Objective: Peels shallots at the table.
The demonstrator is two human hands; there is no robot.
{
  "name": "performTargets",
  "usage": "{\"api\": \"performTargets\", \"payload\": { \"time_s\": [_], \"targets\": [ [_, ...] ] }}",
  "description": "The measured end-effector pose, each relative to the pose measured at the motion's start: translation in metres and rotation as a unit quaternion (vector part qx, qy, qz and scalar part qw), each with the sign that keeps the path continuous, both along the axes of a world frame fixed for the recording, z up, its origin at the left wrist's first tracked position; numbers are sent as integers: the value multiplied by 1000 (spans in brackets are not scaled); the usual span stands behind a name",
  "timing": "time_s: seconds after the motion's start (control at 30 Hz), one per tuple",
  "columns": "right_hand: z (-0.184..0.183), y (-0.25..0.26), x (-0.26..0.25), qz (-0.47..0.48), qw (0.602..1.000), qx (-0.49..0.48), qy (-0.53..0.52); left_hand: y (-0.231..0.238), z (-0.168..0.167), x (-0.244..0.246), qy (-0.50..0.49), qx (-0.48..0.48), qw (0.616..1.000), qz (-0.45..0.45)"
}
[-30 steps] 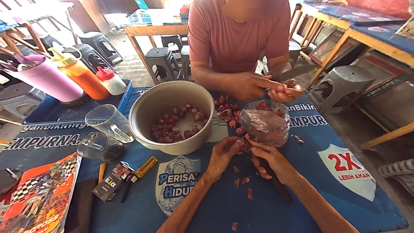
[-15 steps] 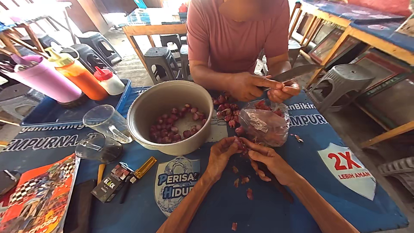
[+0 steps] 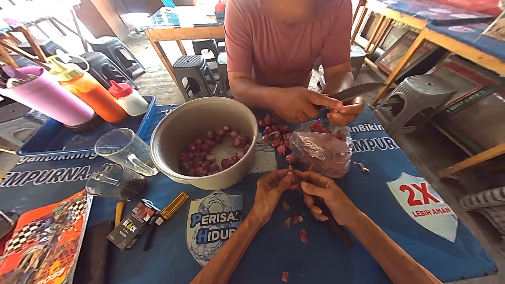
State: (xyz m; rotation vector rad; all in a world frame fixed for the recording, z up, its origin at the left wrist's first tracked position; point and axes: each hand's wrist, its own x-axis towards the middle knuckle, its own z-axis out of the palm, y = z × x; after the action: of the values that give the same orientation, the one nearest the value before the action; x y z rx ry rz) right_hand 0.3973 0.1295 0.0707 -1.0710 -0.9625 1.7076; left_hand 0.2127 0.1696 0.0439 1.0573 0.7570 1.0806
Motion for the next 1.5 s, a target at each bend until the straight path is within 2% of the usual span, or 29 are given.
{"api": "performTargets", "payload": {
  "time_s": [0.27,0.43,0.6,0.7,0.8,1.0,1.17,1.3,1.4,1.5],
  "targets": [
    [-3,-2,-9,-84,996,6,3,-8,1,8,8,19,1000,9],
    [2,-1,-13,-111,994,1,-9,-6,2,8,44,79,996,-3],
    [-1,3,-2,-35,993,-57,96,-4,3,6,41,80,996,-12],
    [-4,7,6,30,977,-81,197,0,3,3,10,55,997,-46],
    [-6,8,9,56,963,-87,247,3,1,0,-26,18,996,-79],
    [-4,6,7,24,975,-77,209,5,2,1,-47,-13,995,-92],
    [-2,5,4,0,981,-80,175,5,1,1,-18,1,998,-54],
    [1,5,5,-31,984,-72,161,6,5,0,-54,-46,996,-46],
    [2,4,7,-47,983,-64,166,8,8,-2,-75,-74,994,-33],
    [3,6,14,-71,979,-51,186,13,5,-7,-86,-57,994,-22]
  ]
}}
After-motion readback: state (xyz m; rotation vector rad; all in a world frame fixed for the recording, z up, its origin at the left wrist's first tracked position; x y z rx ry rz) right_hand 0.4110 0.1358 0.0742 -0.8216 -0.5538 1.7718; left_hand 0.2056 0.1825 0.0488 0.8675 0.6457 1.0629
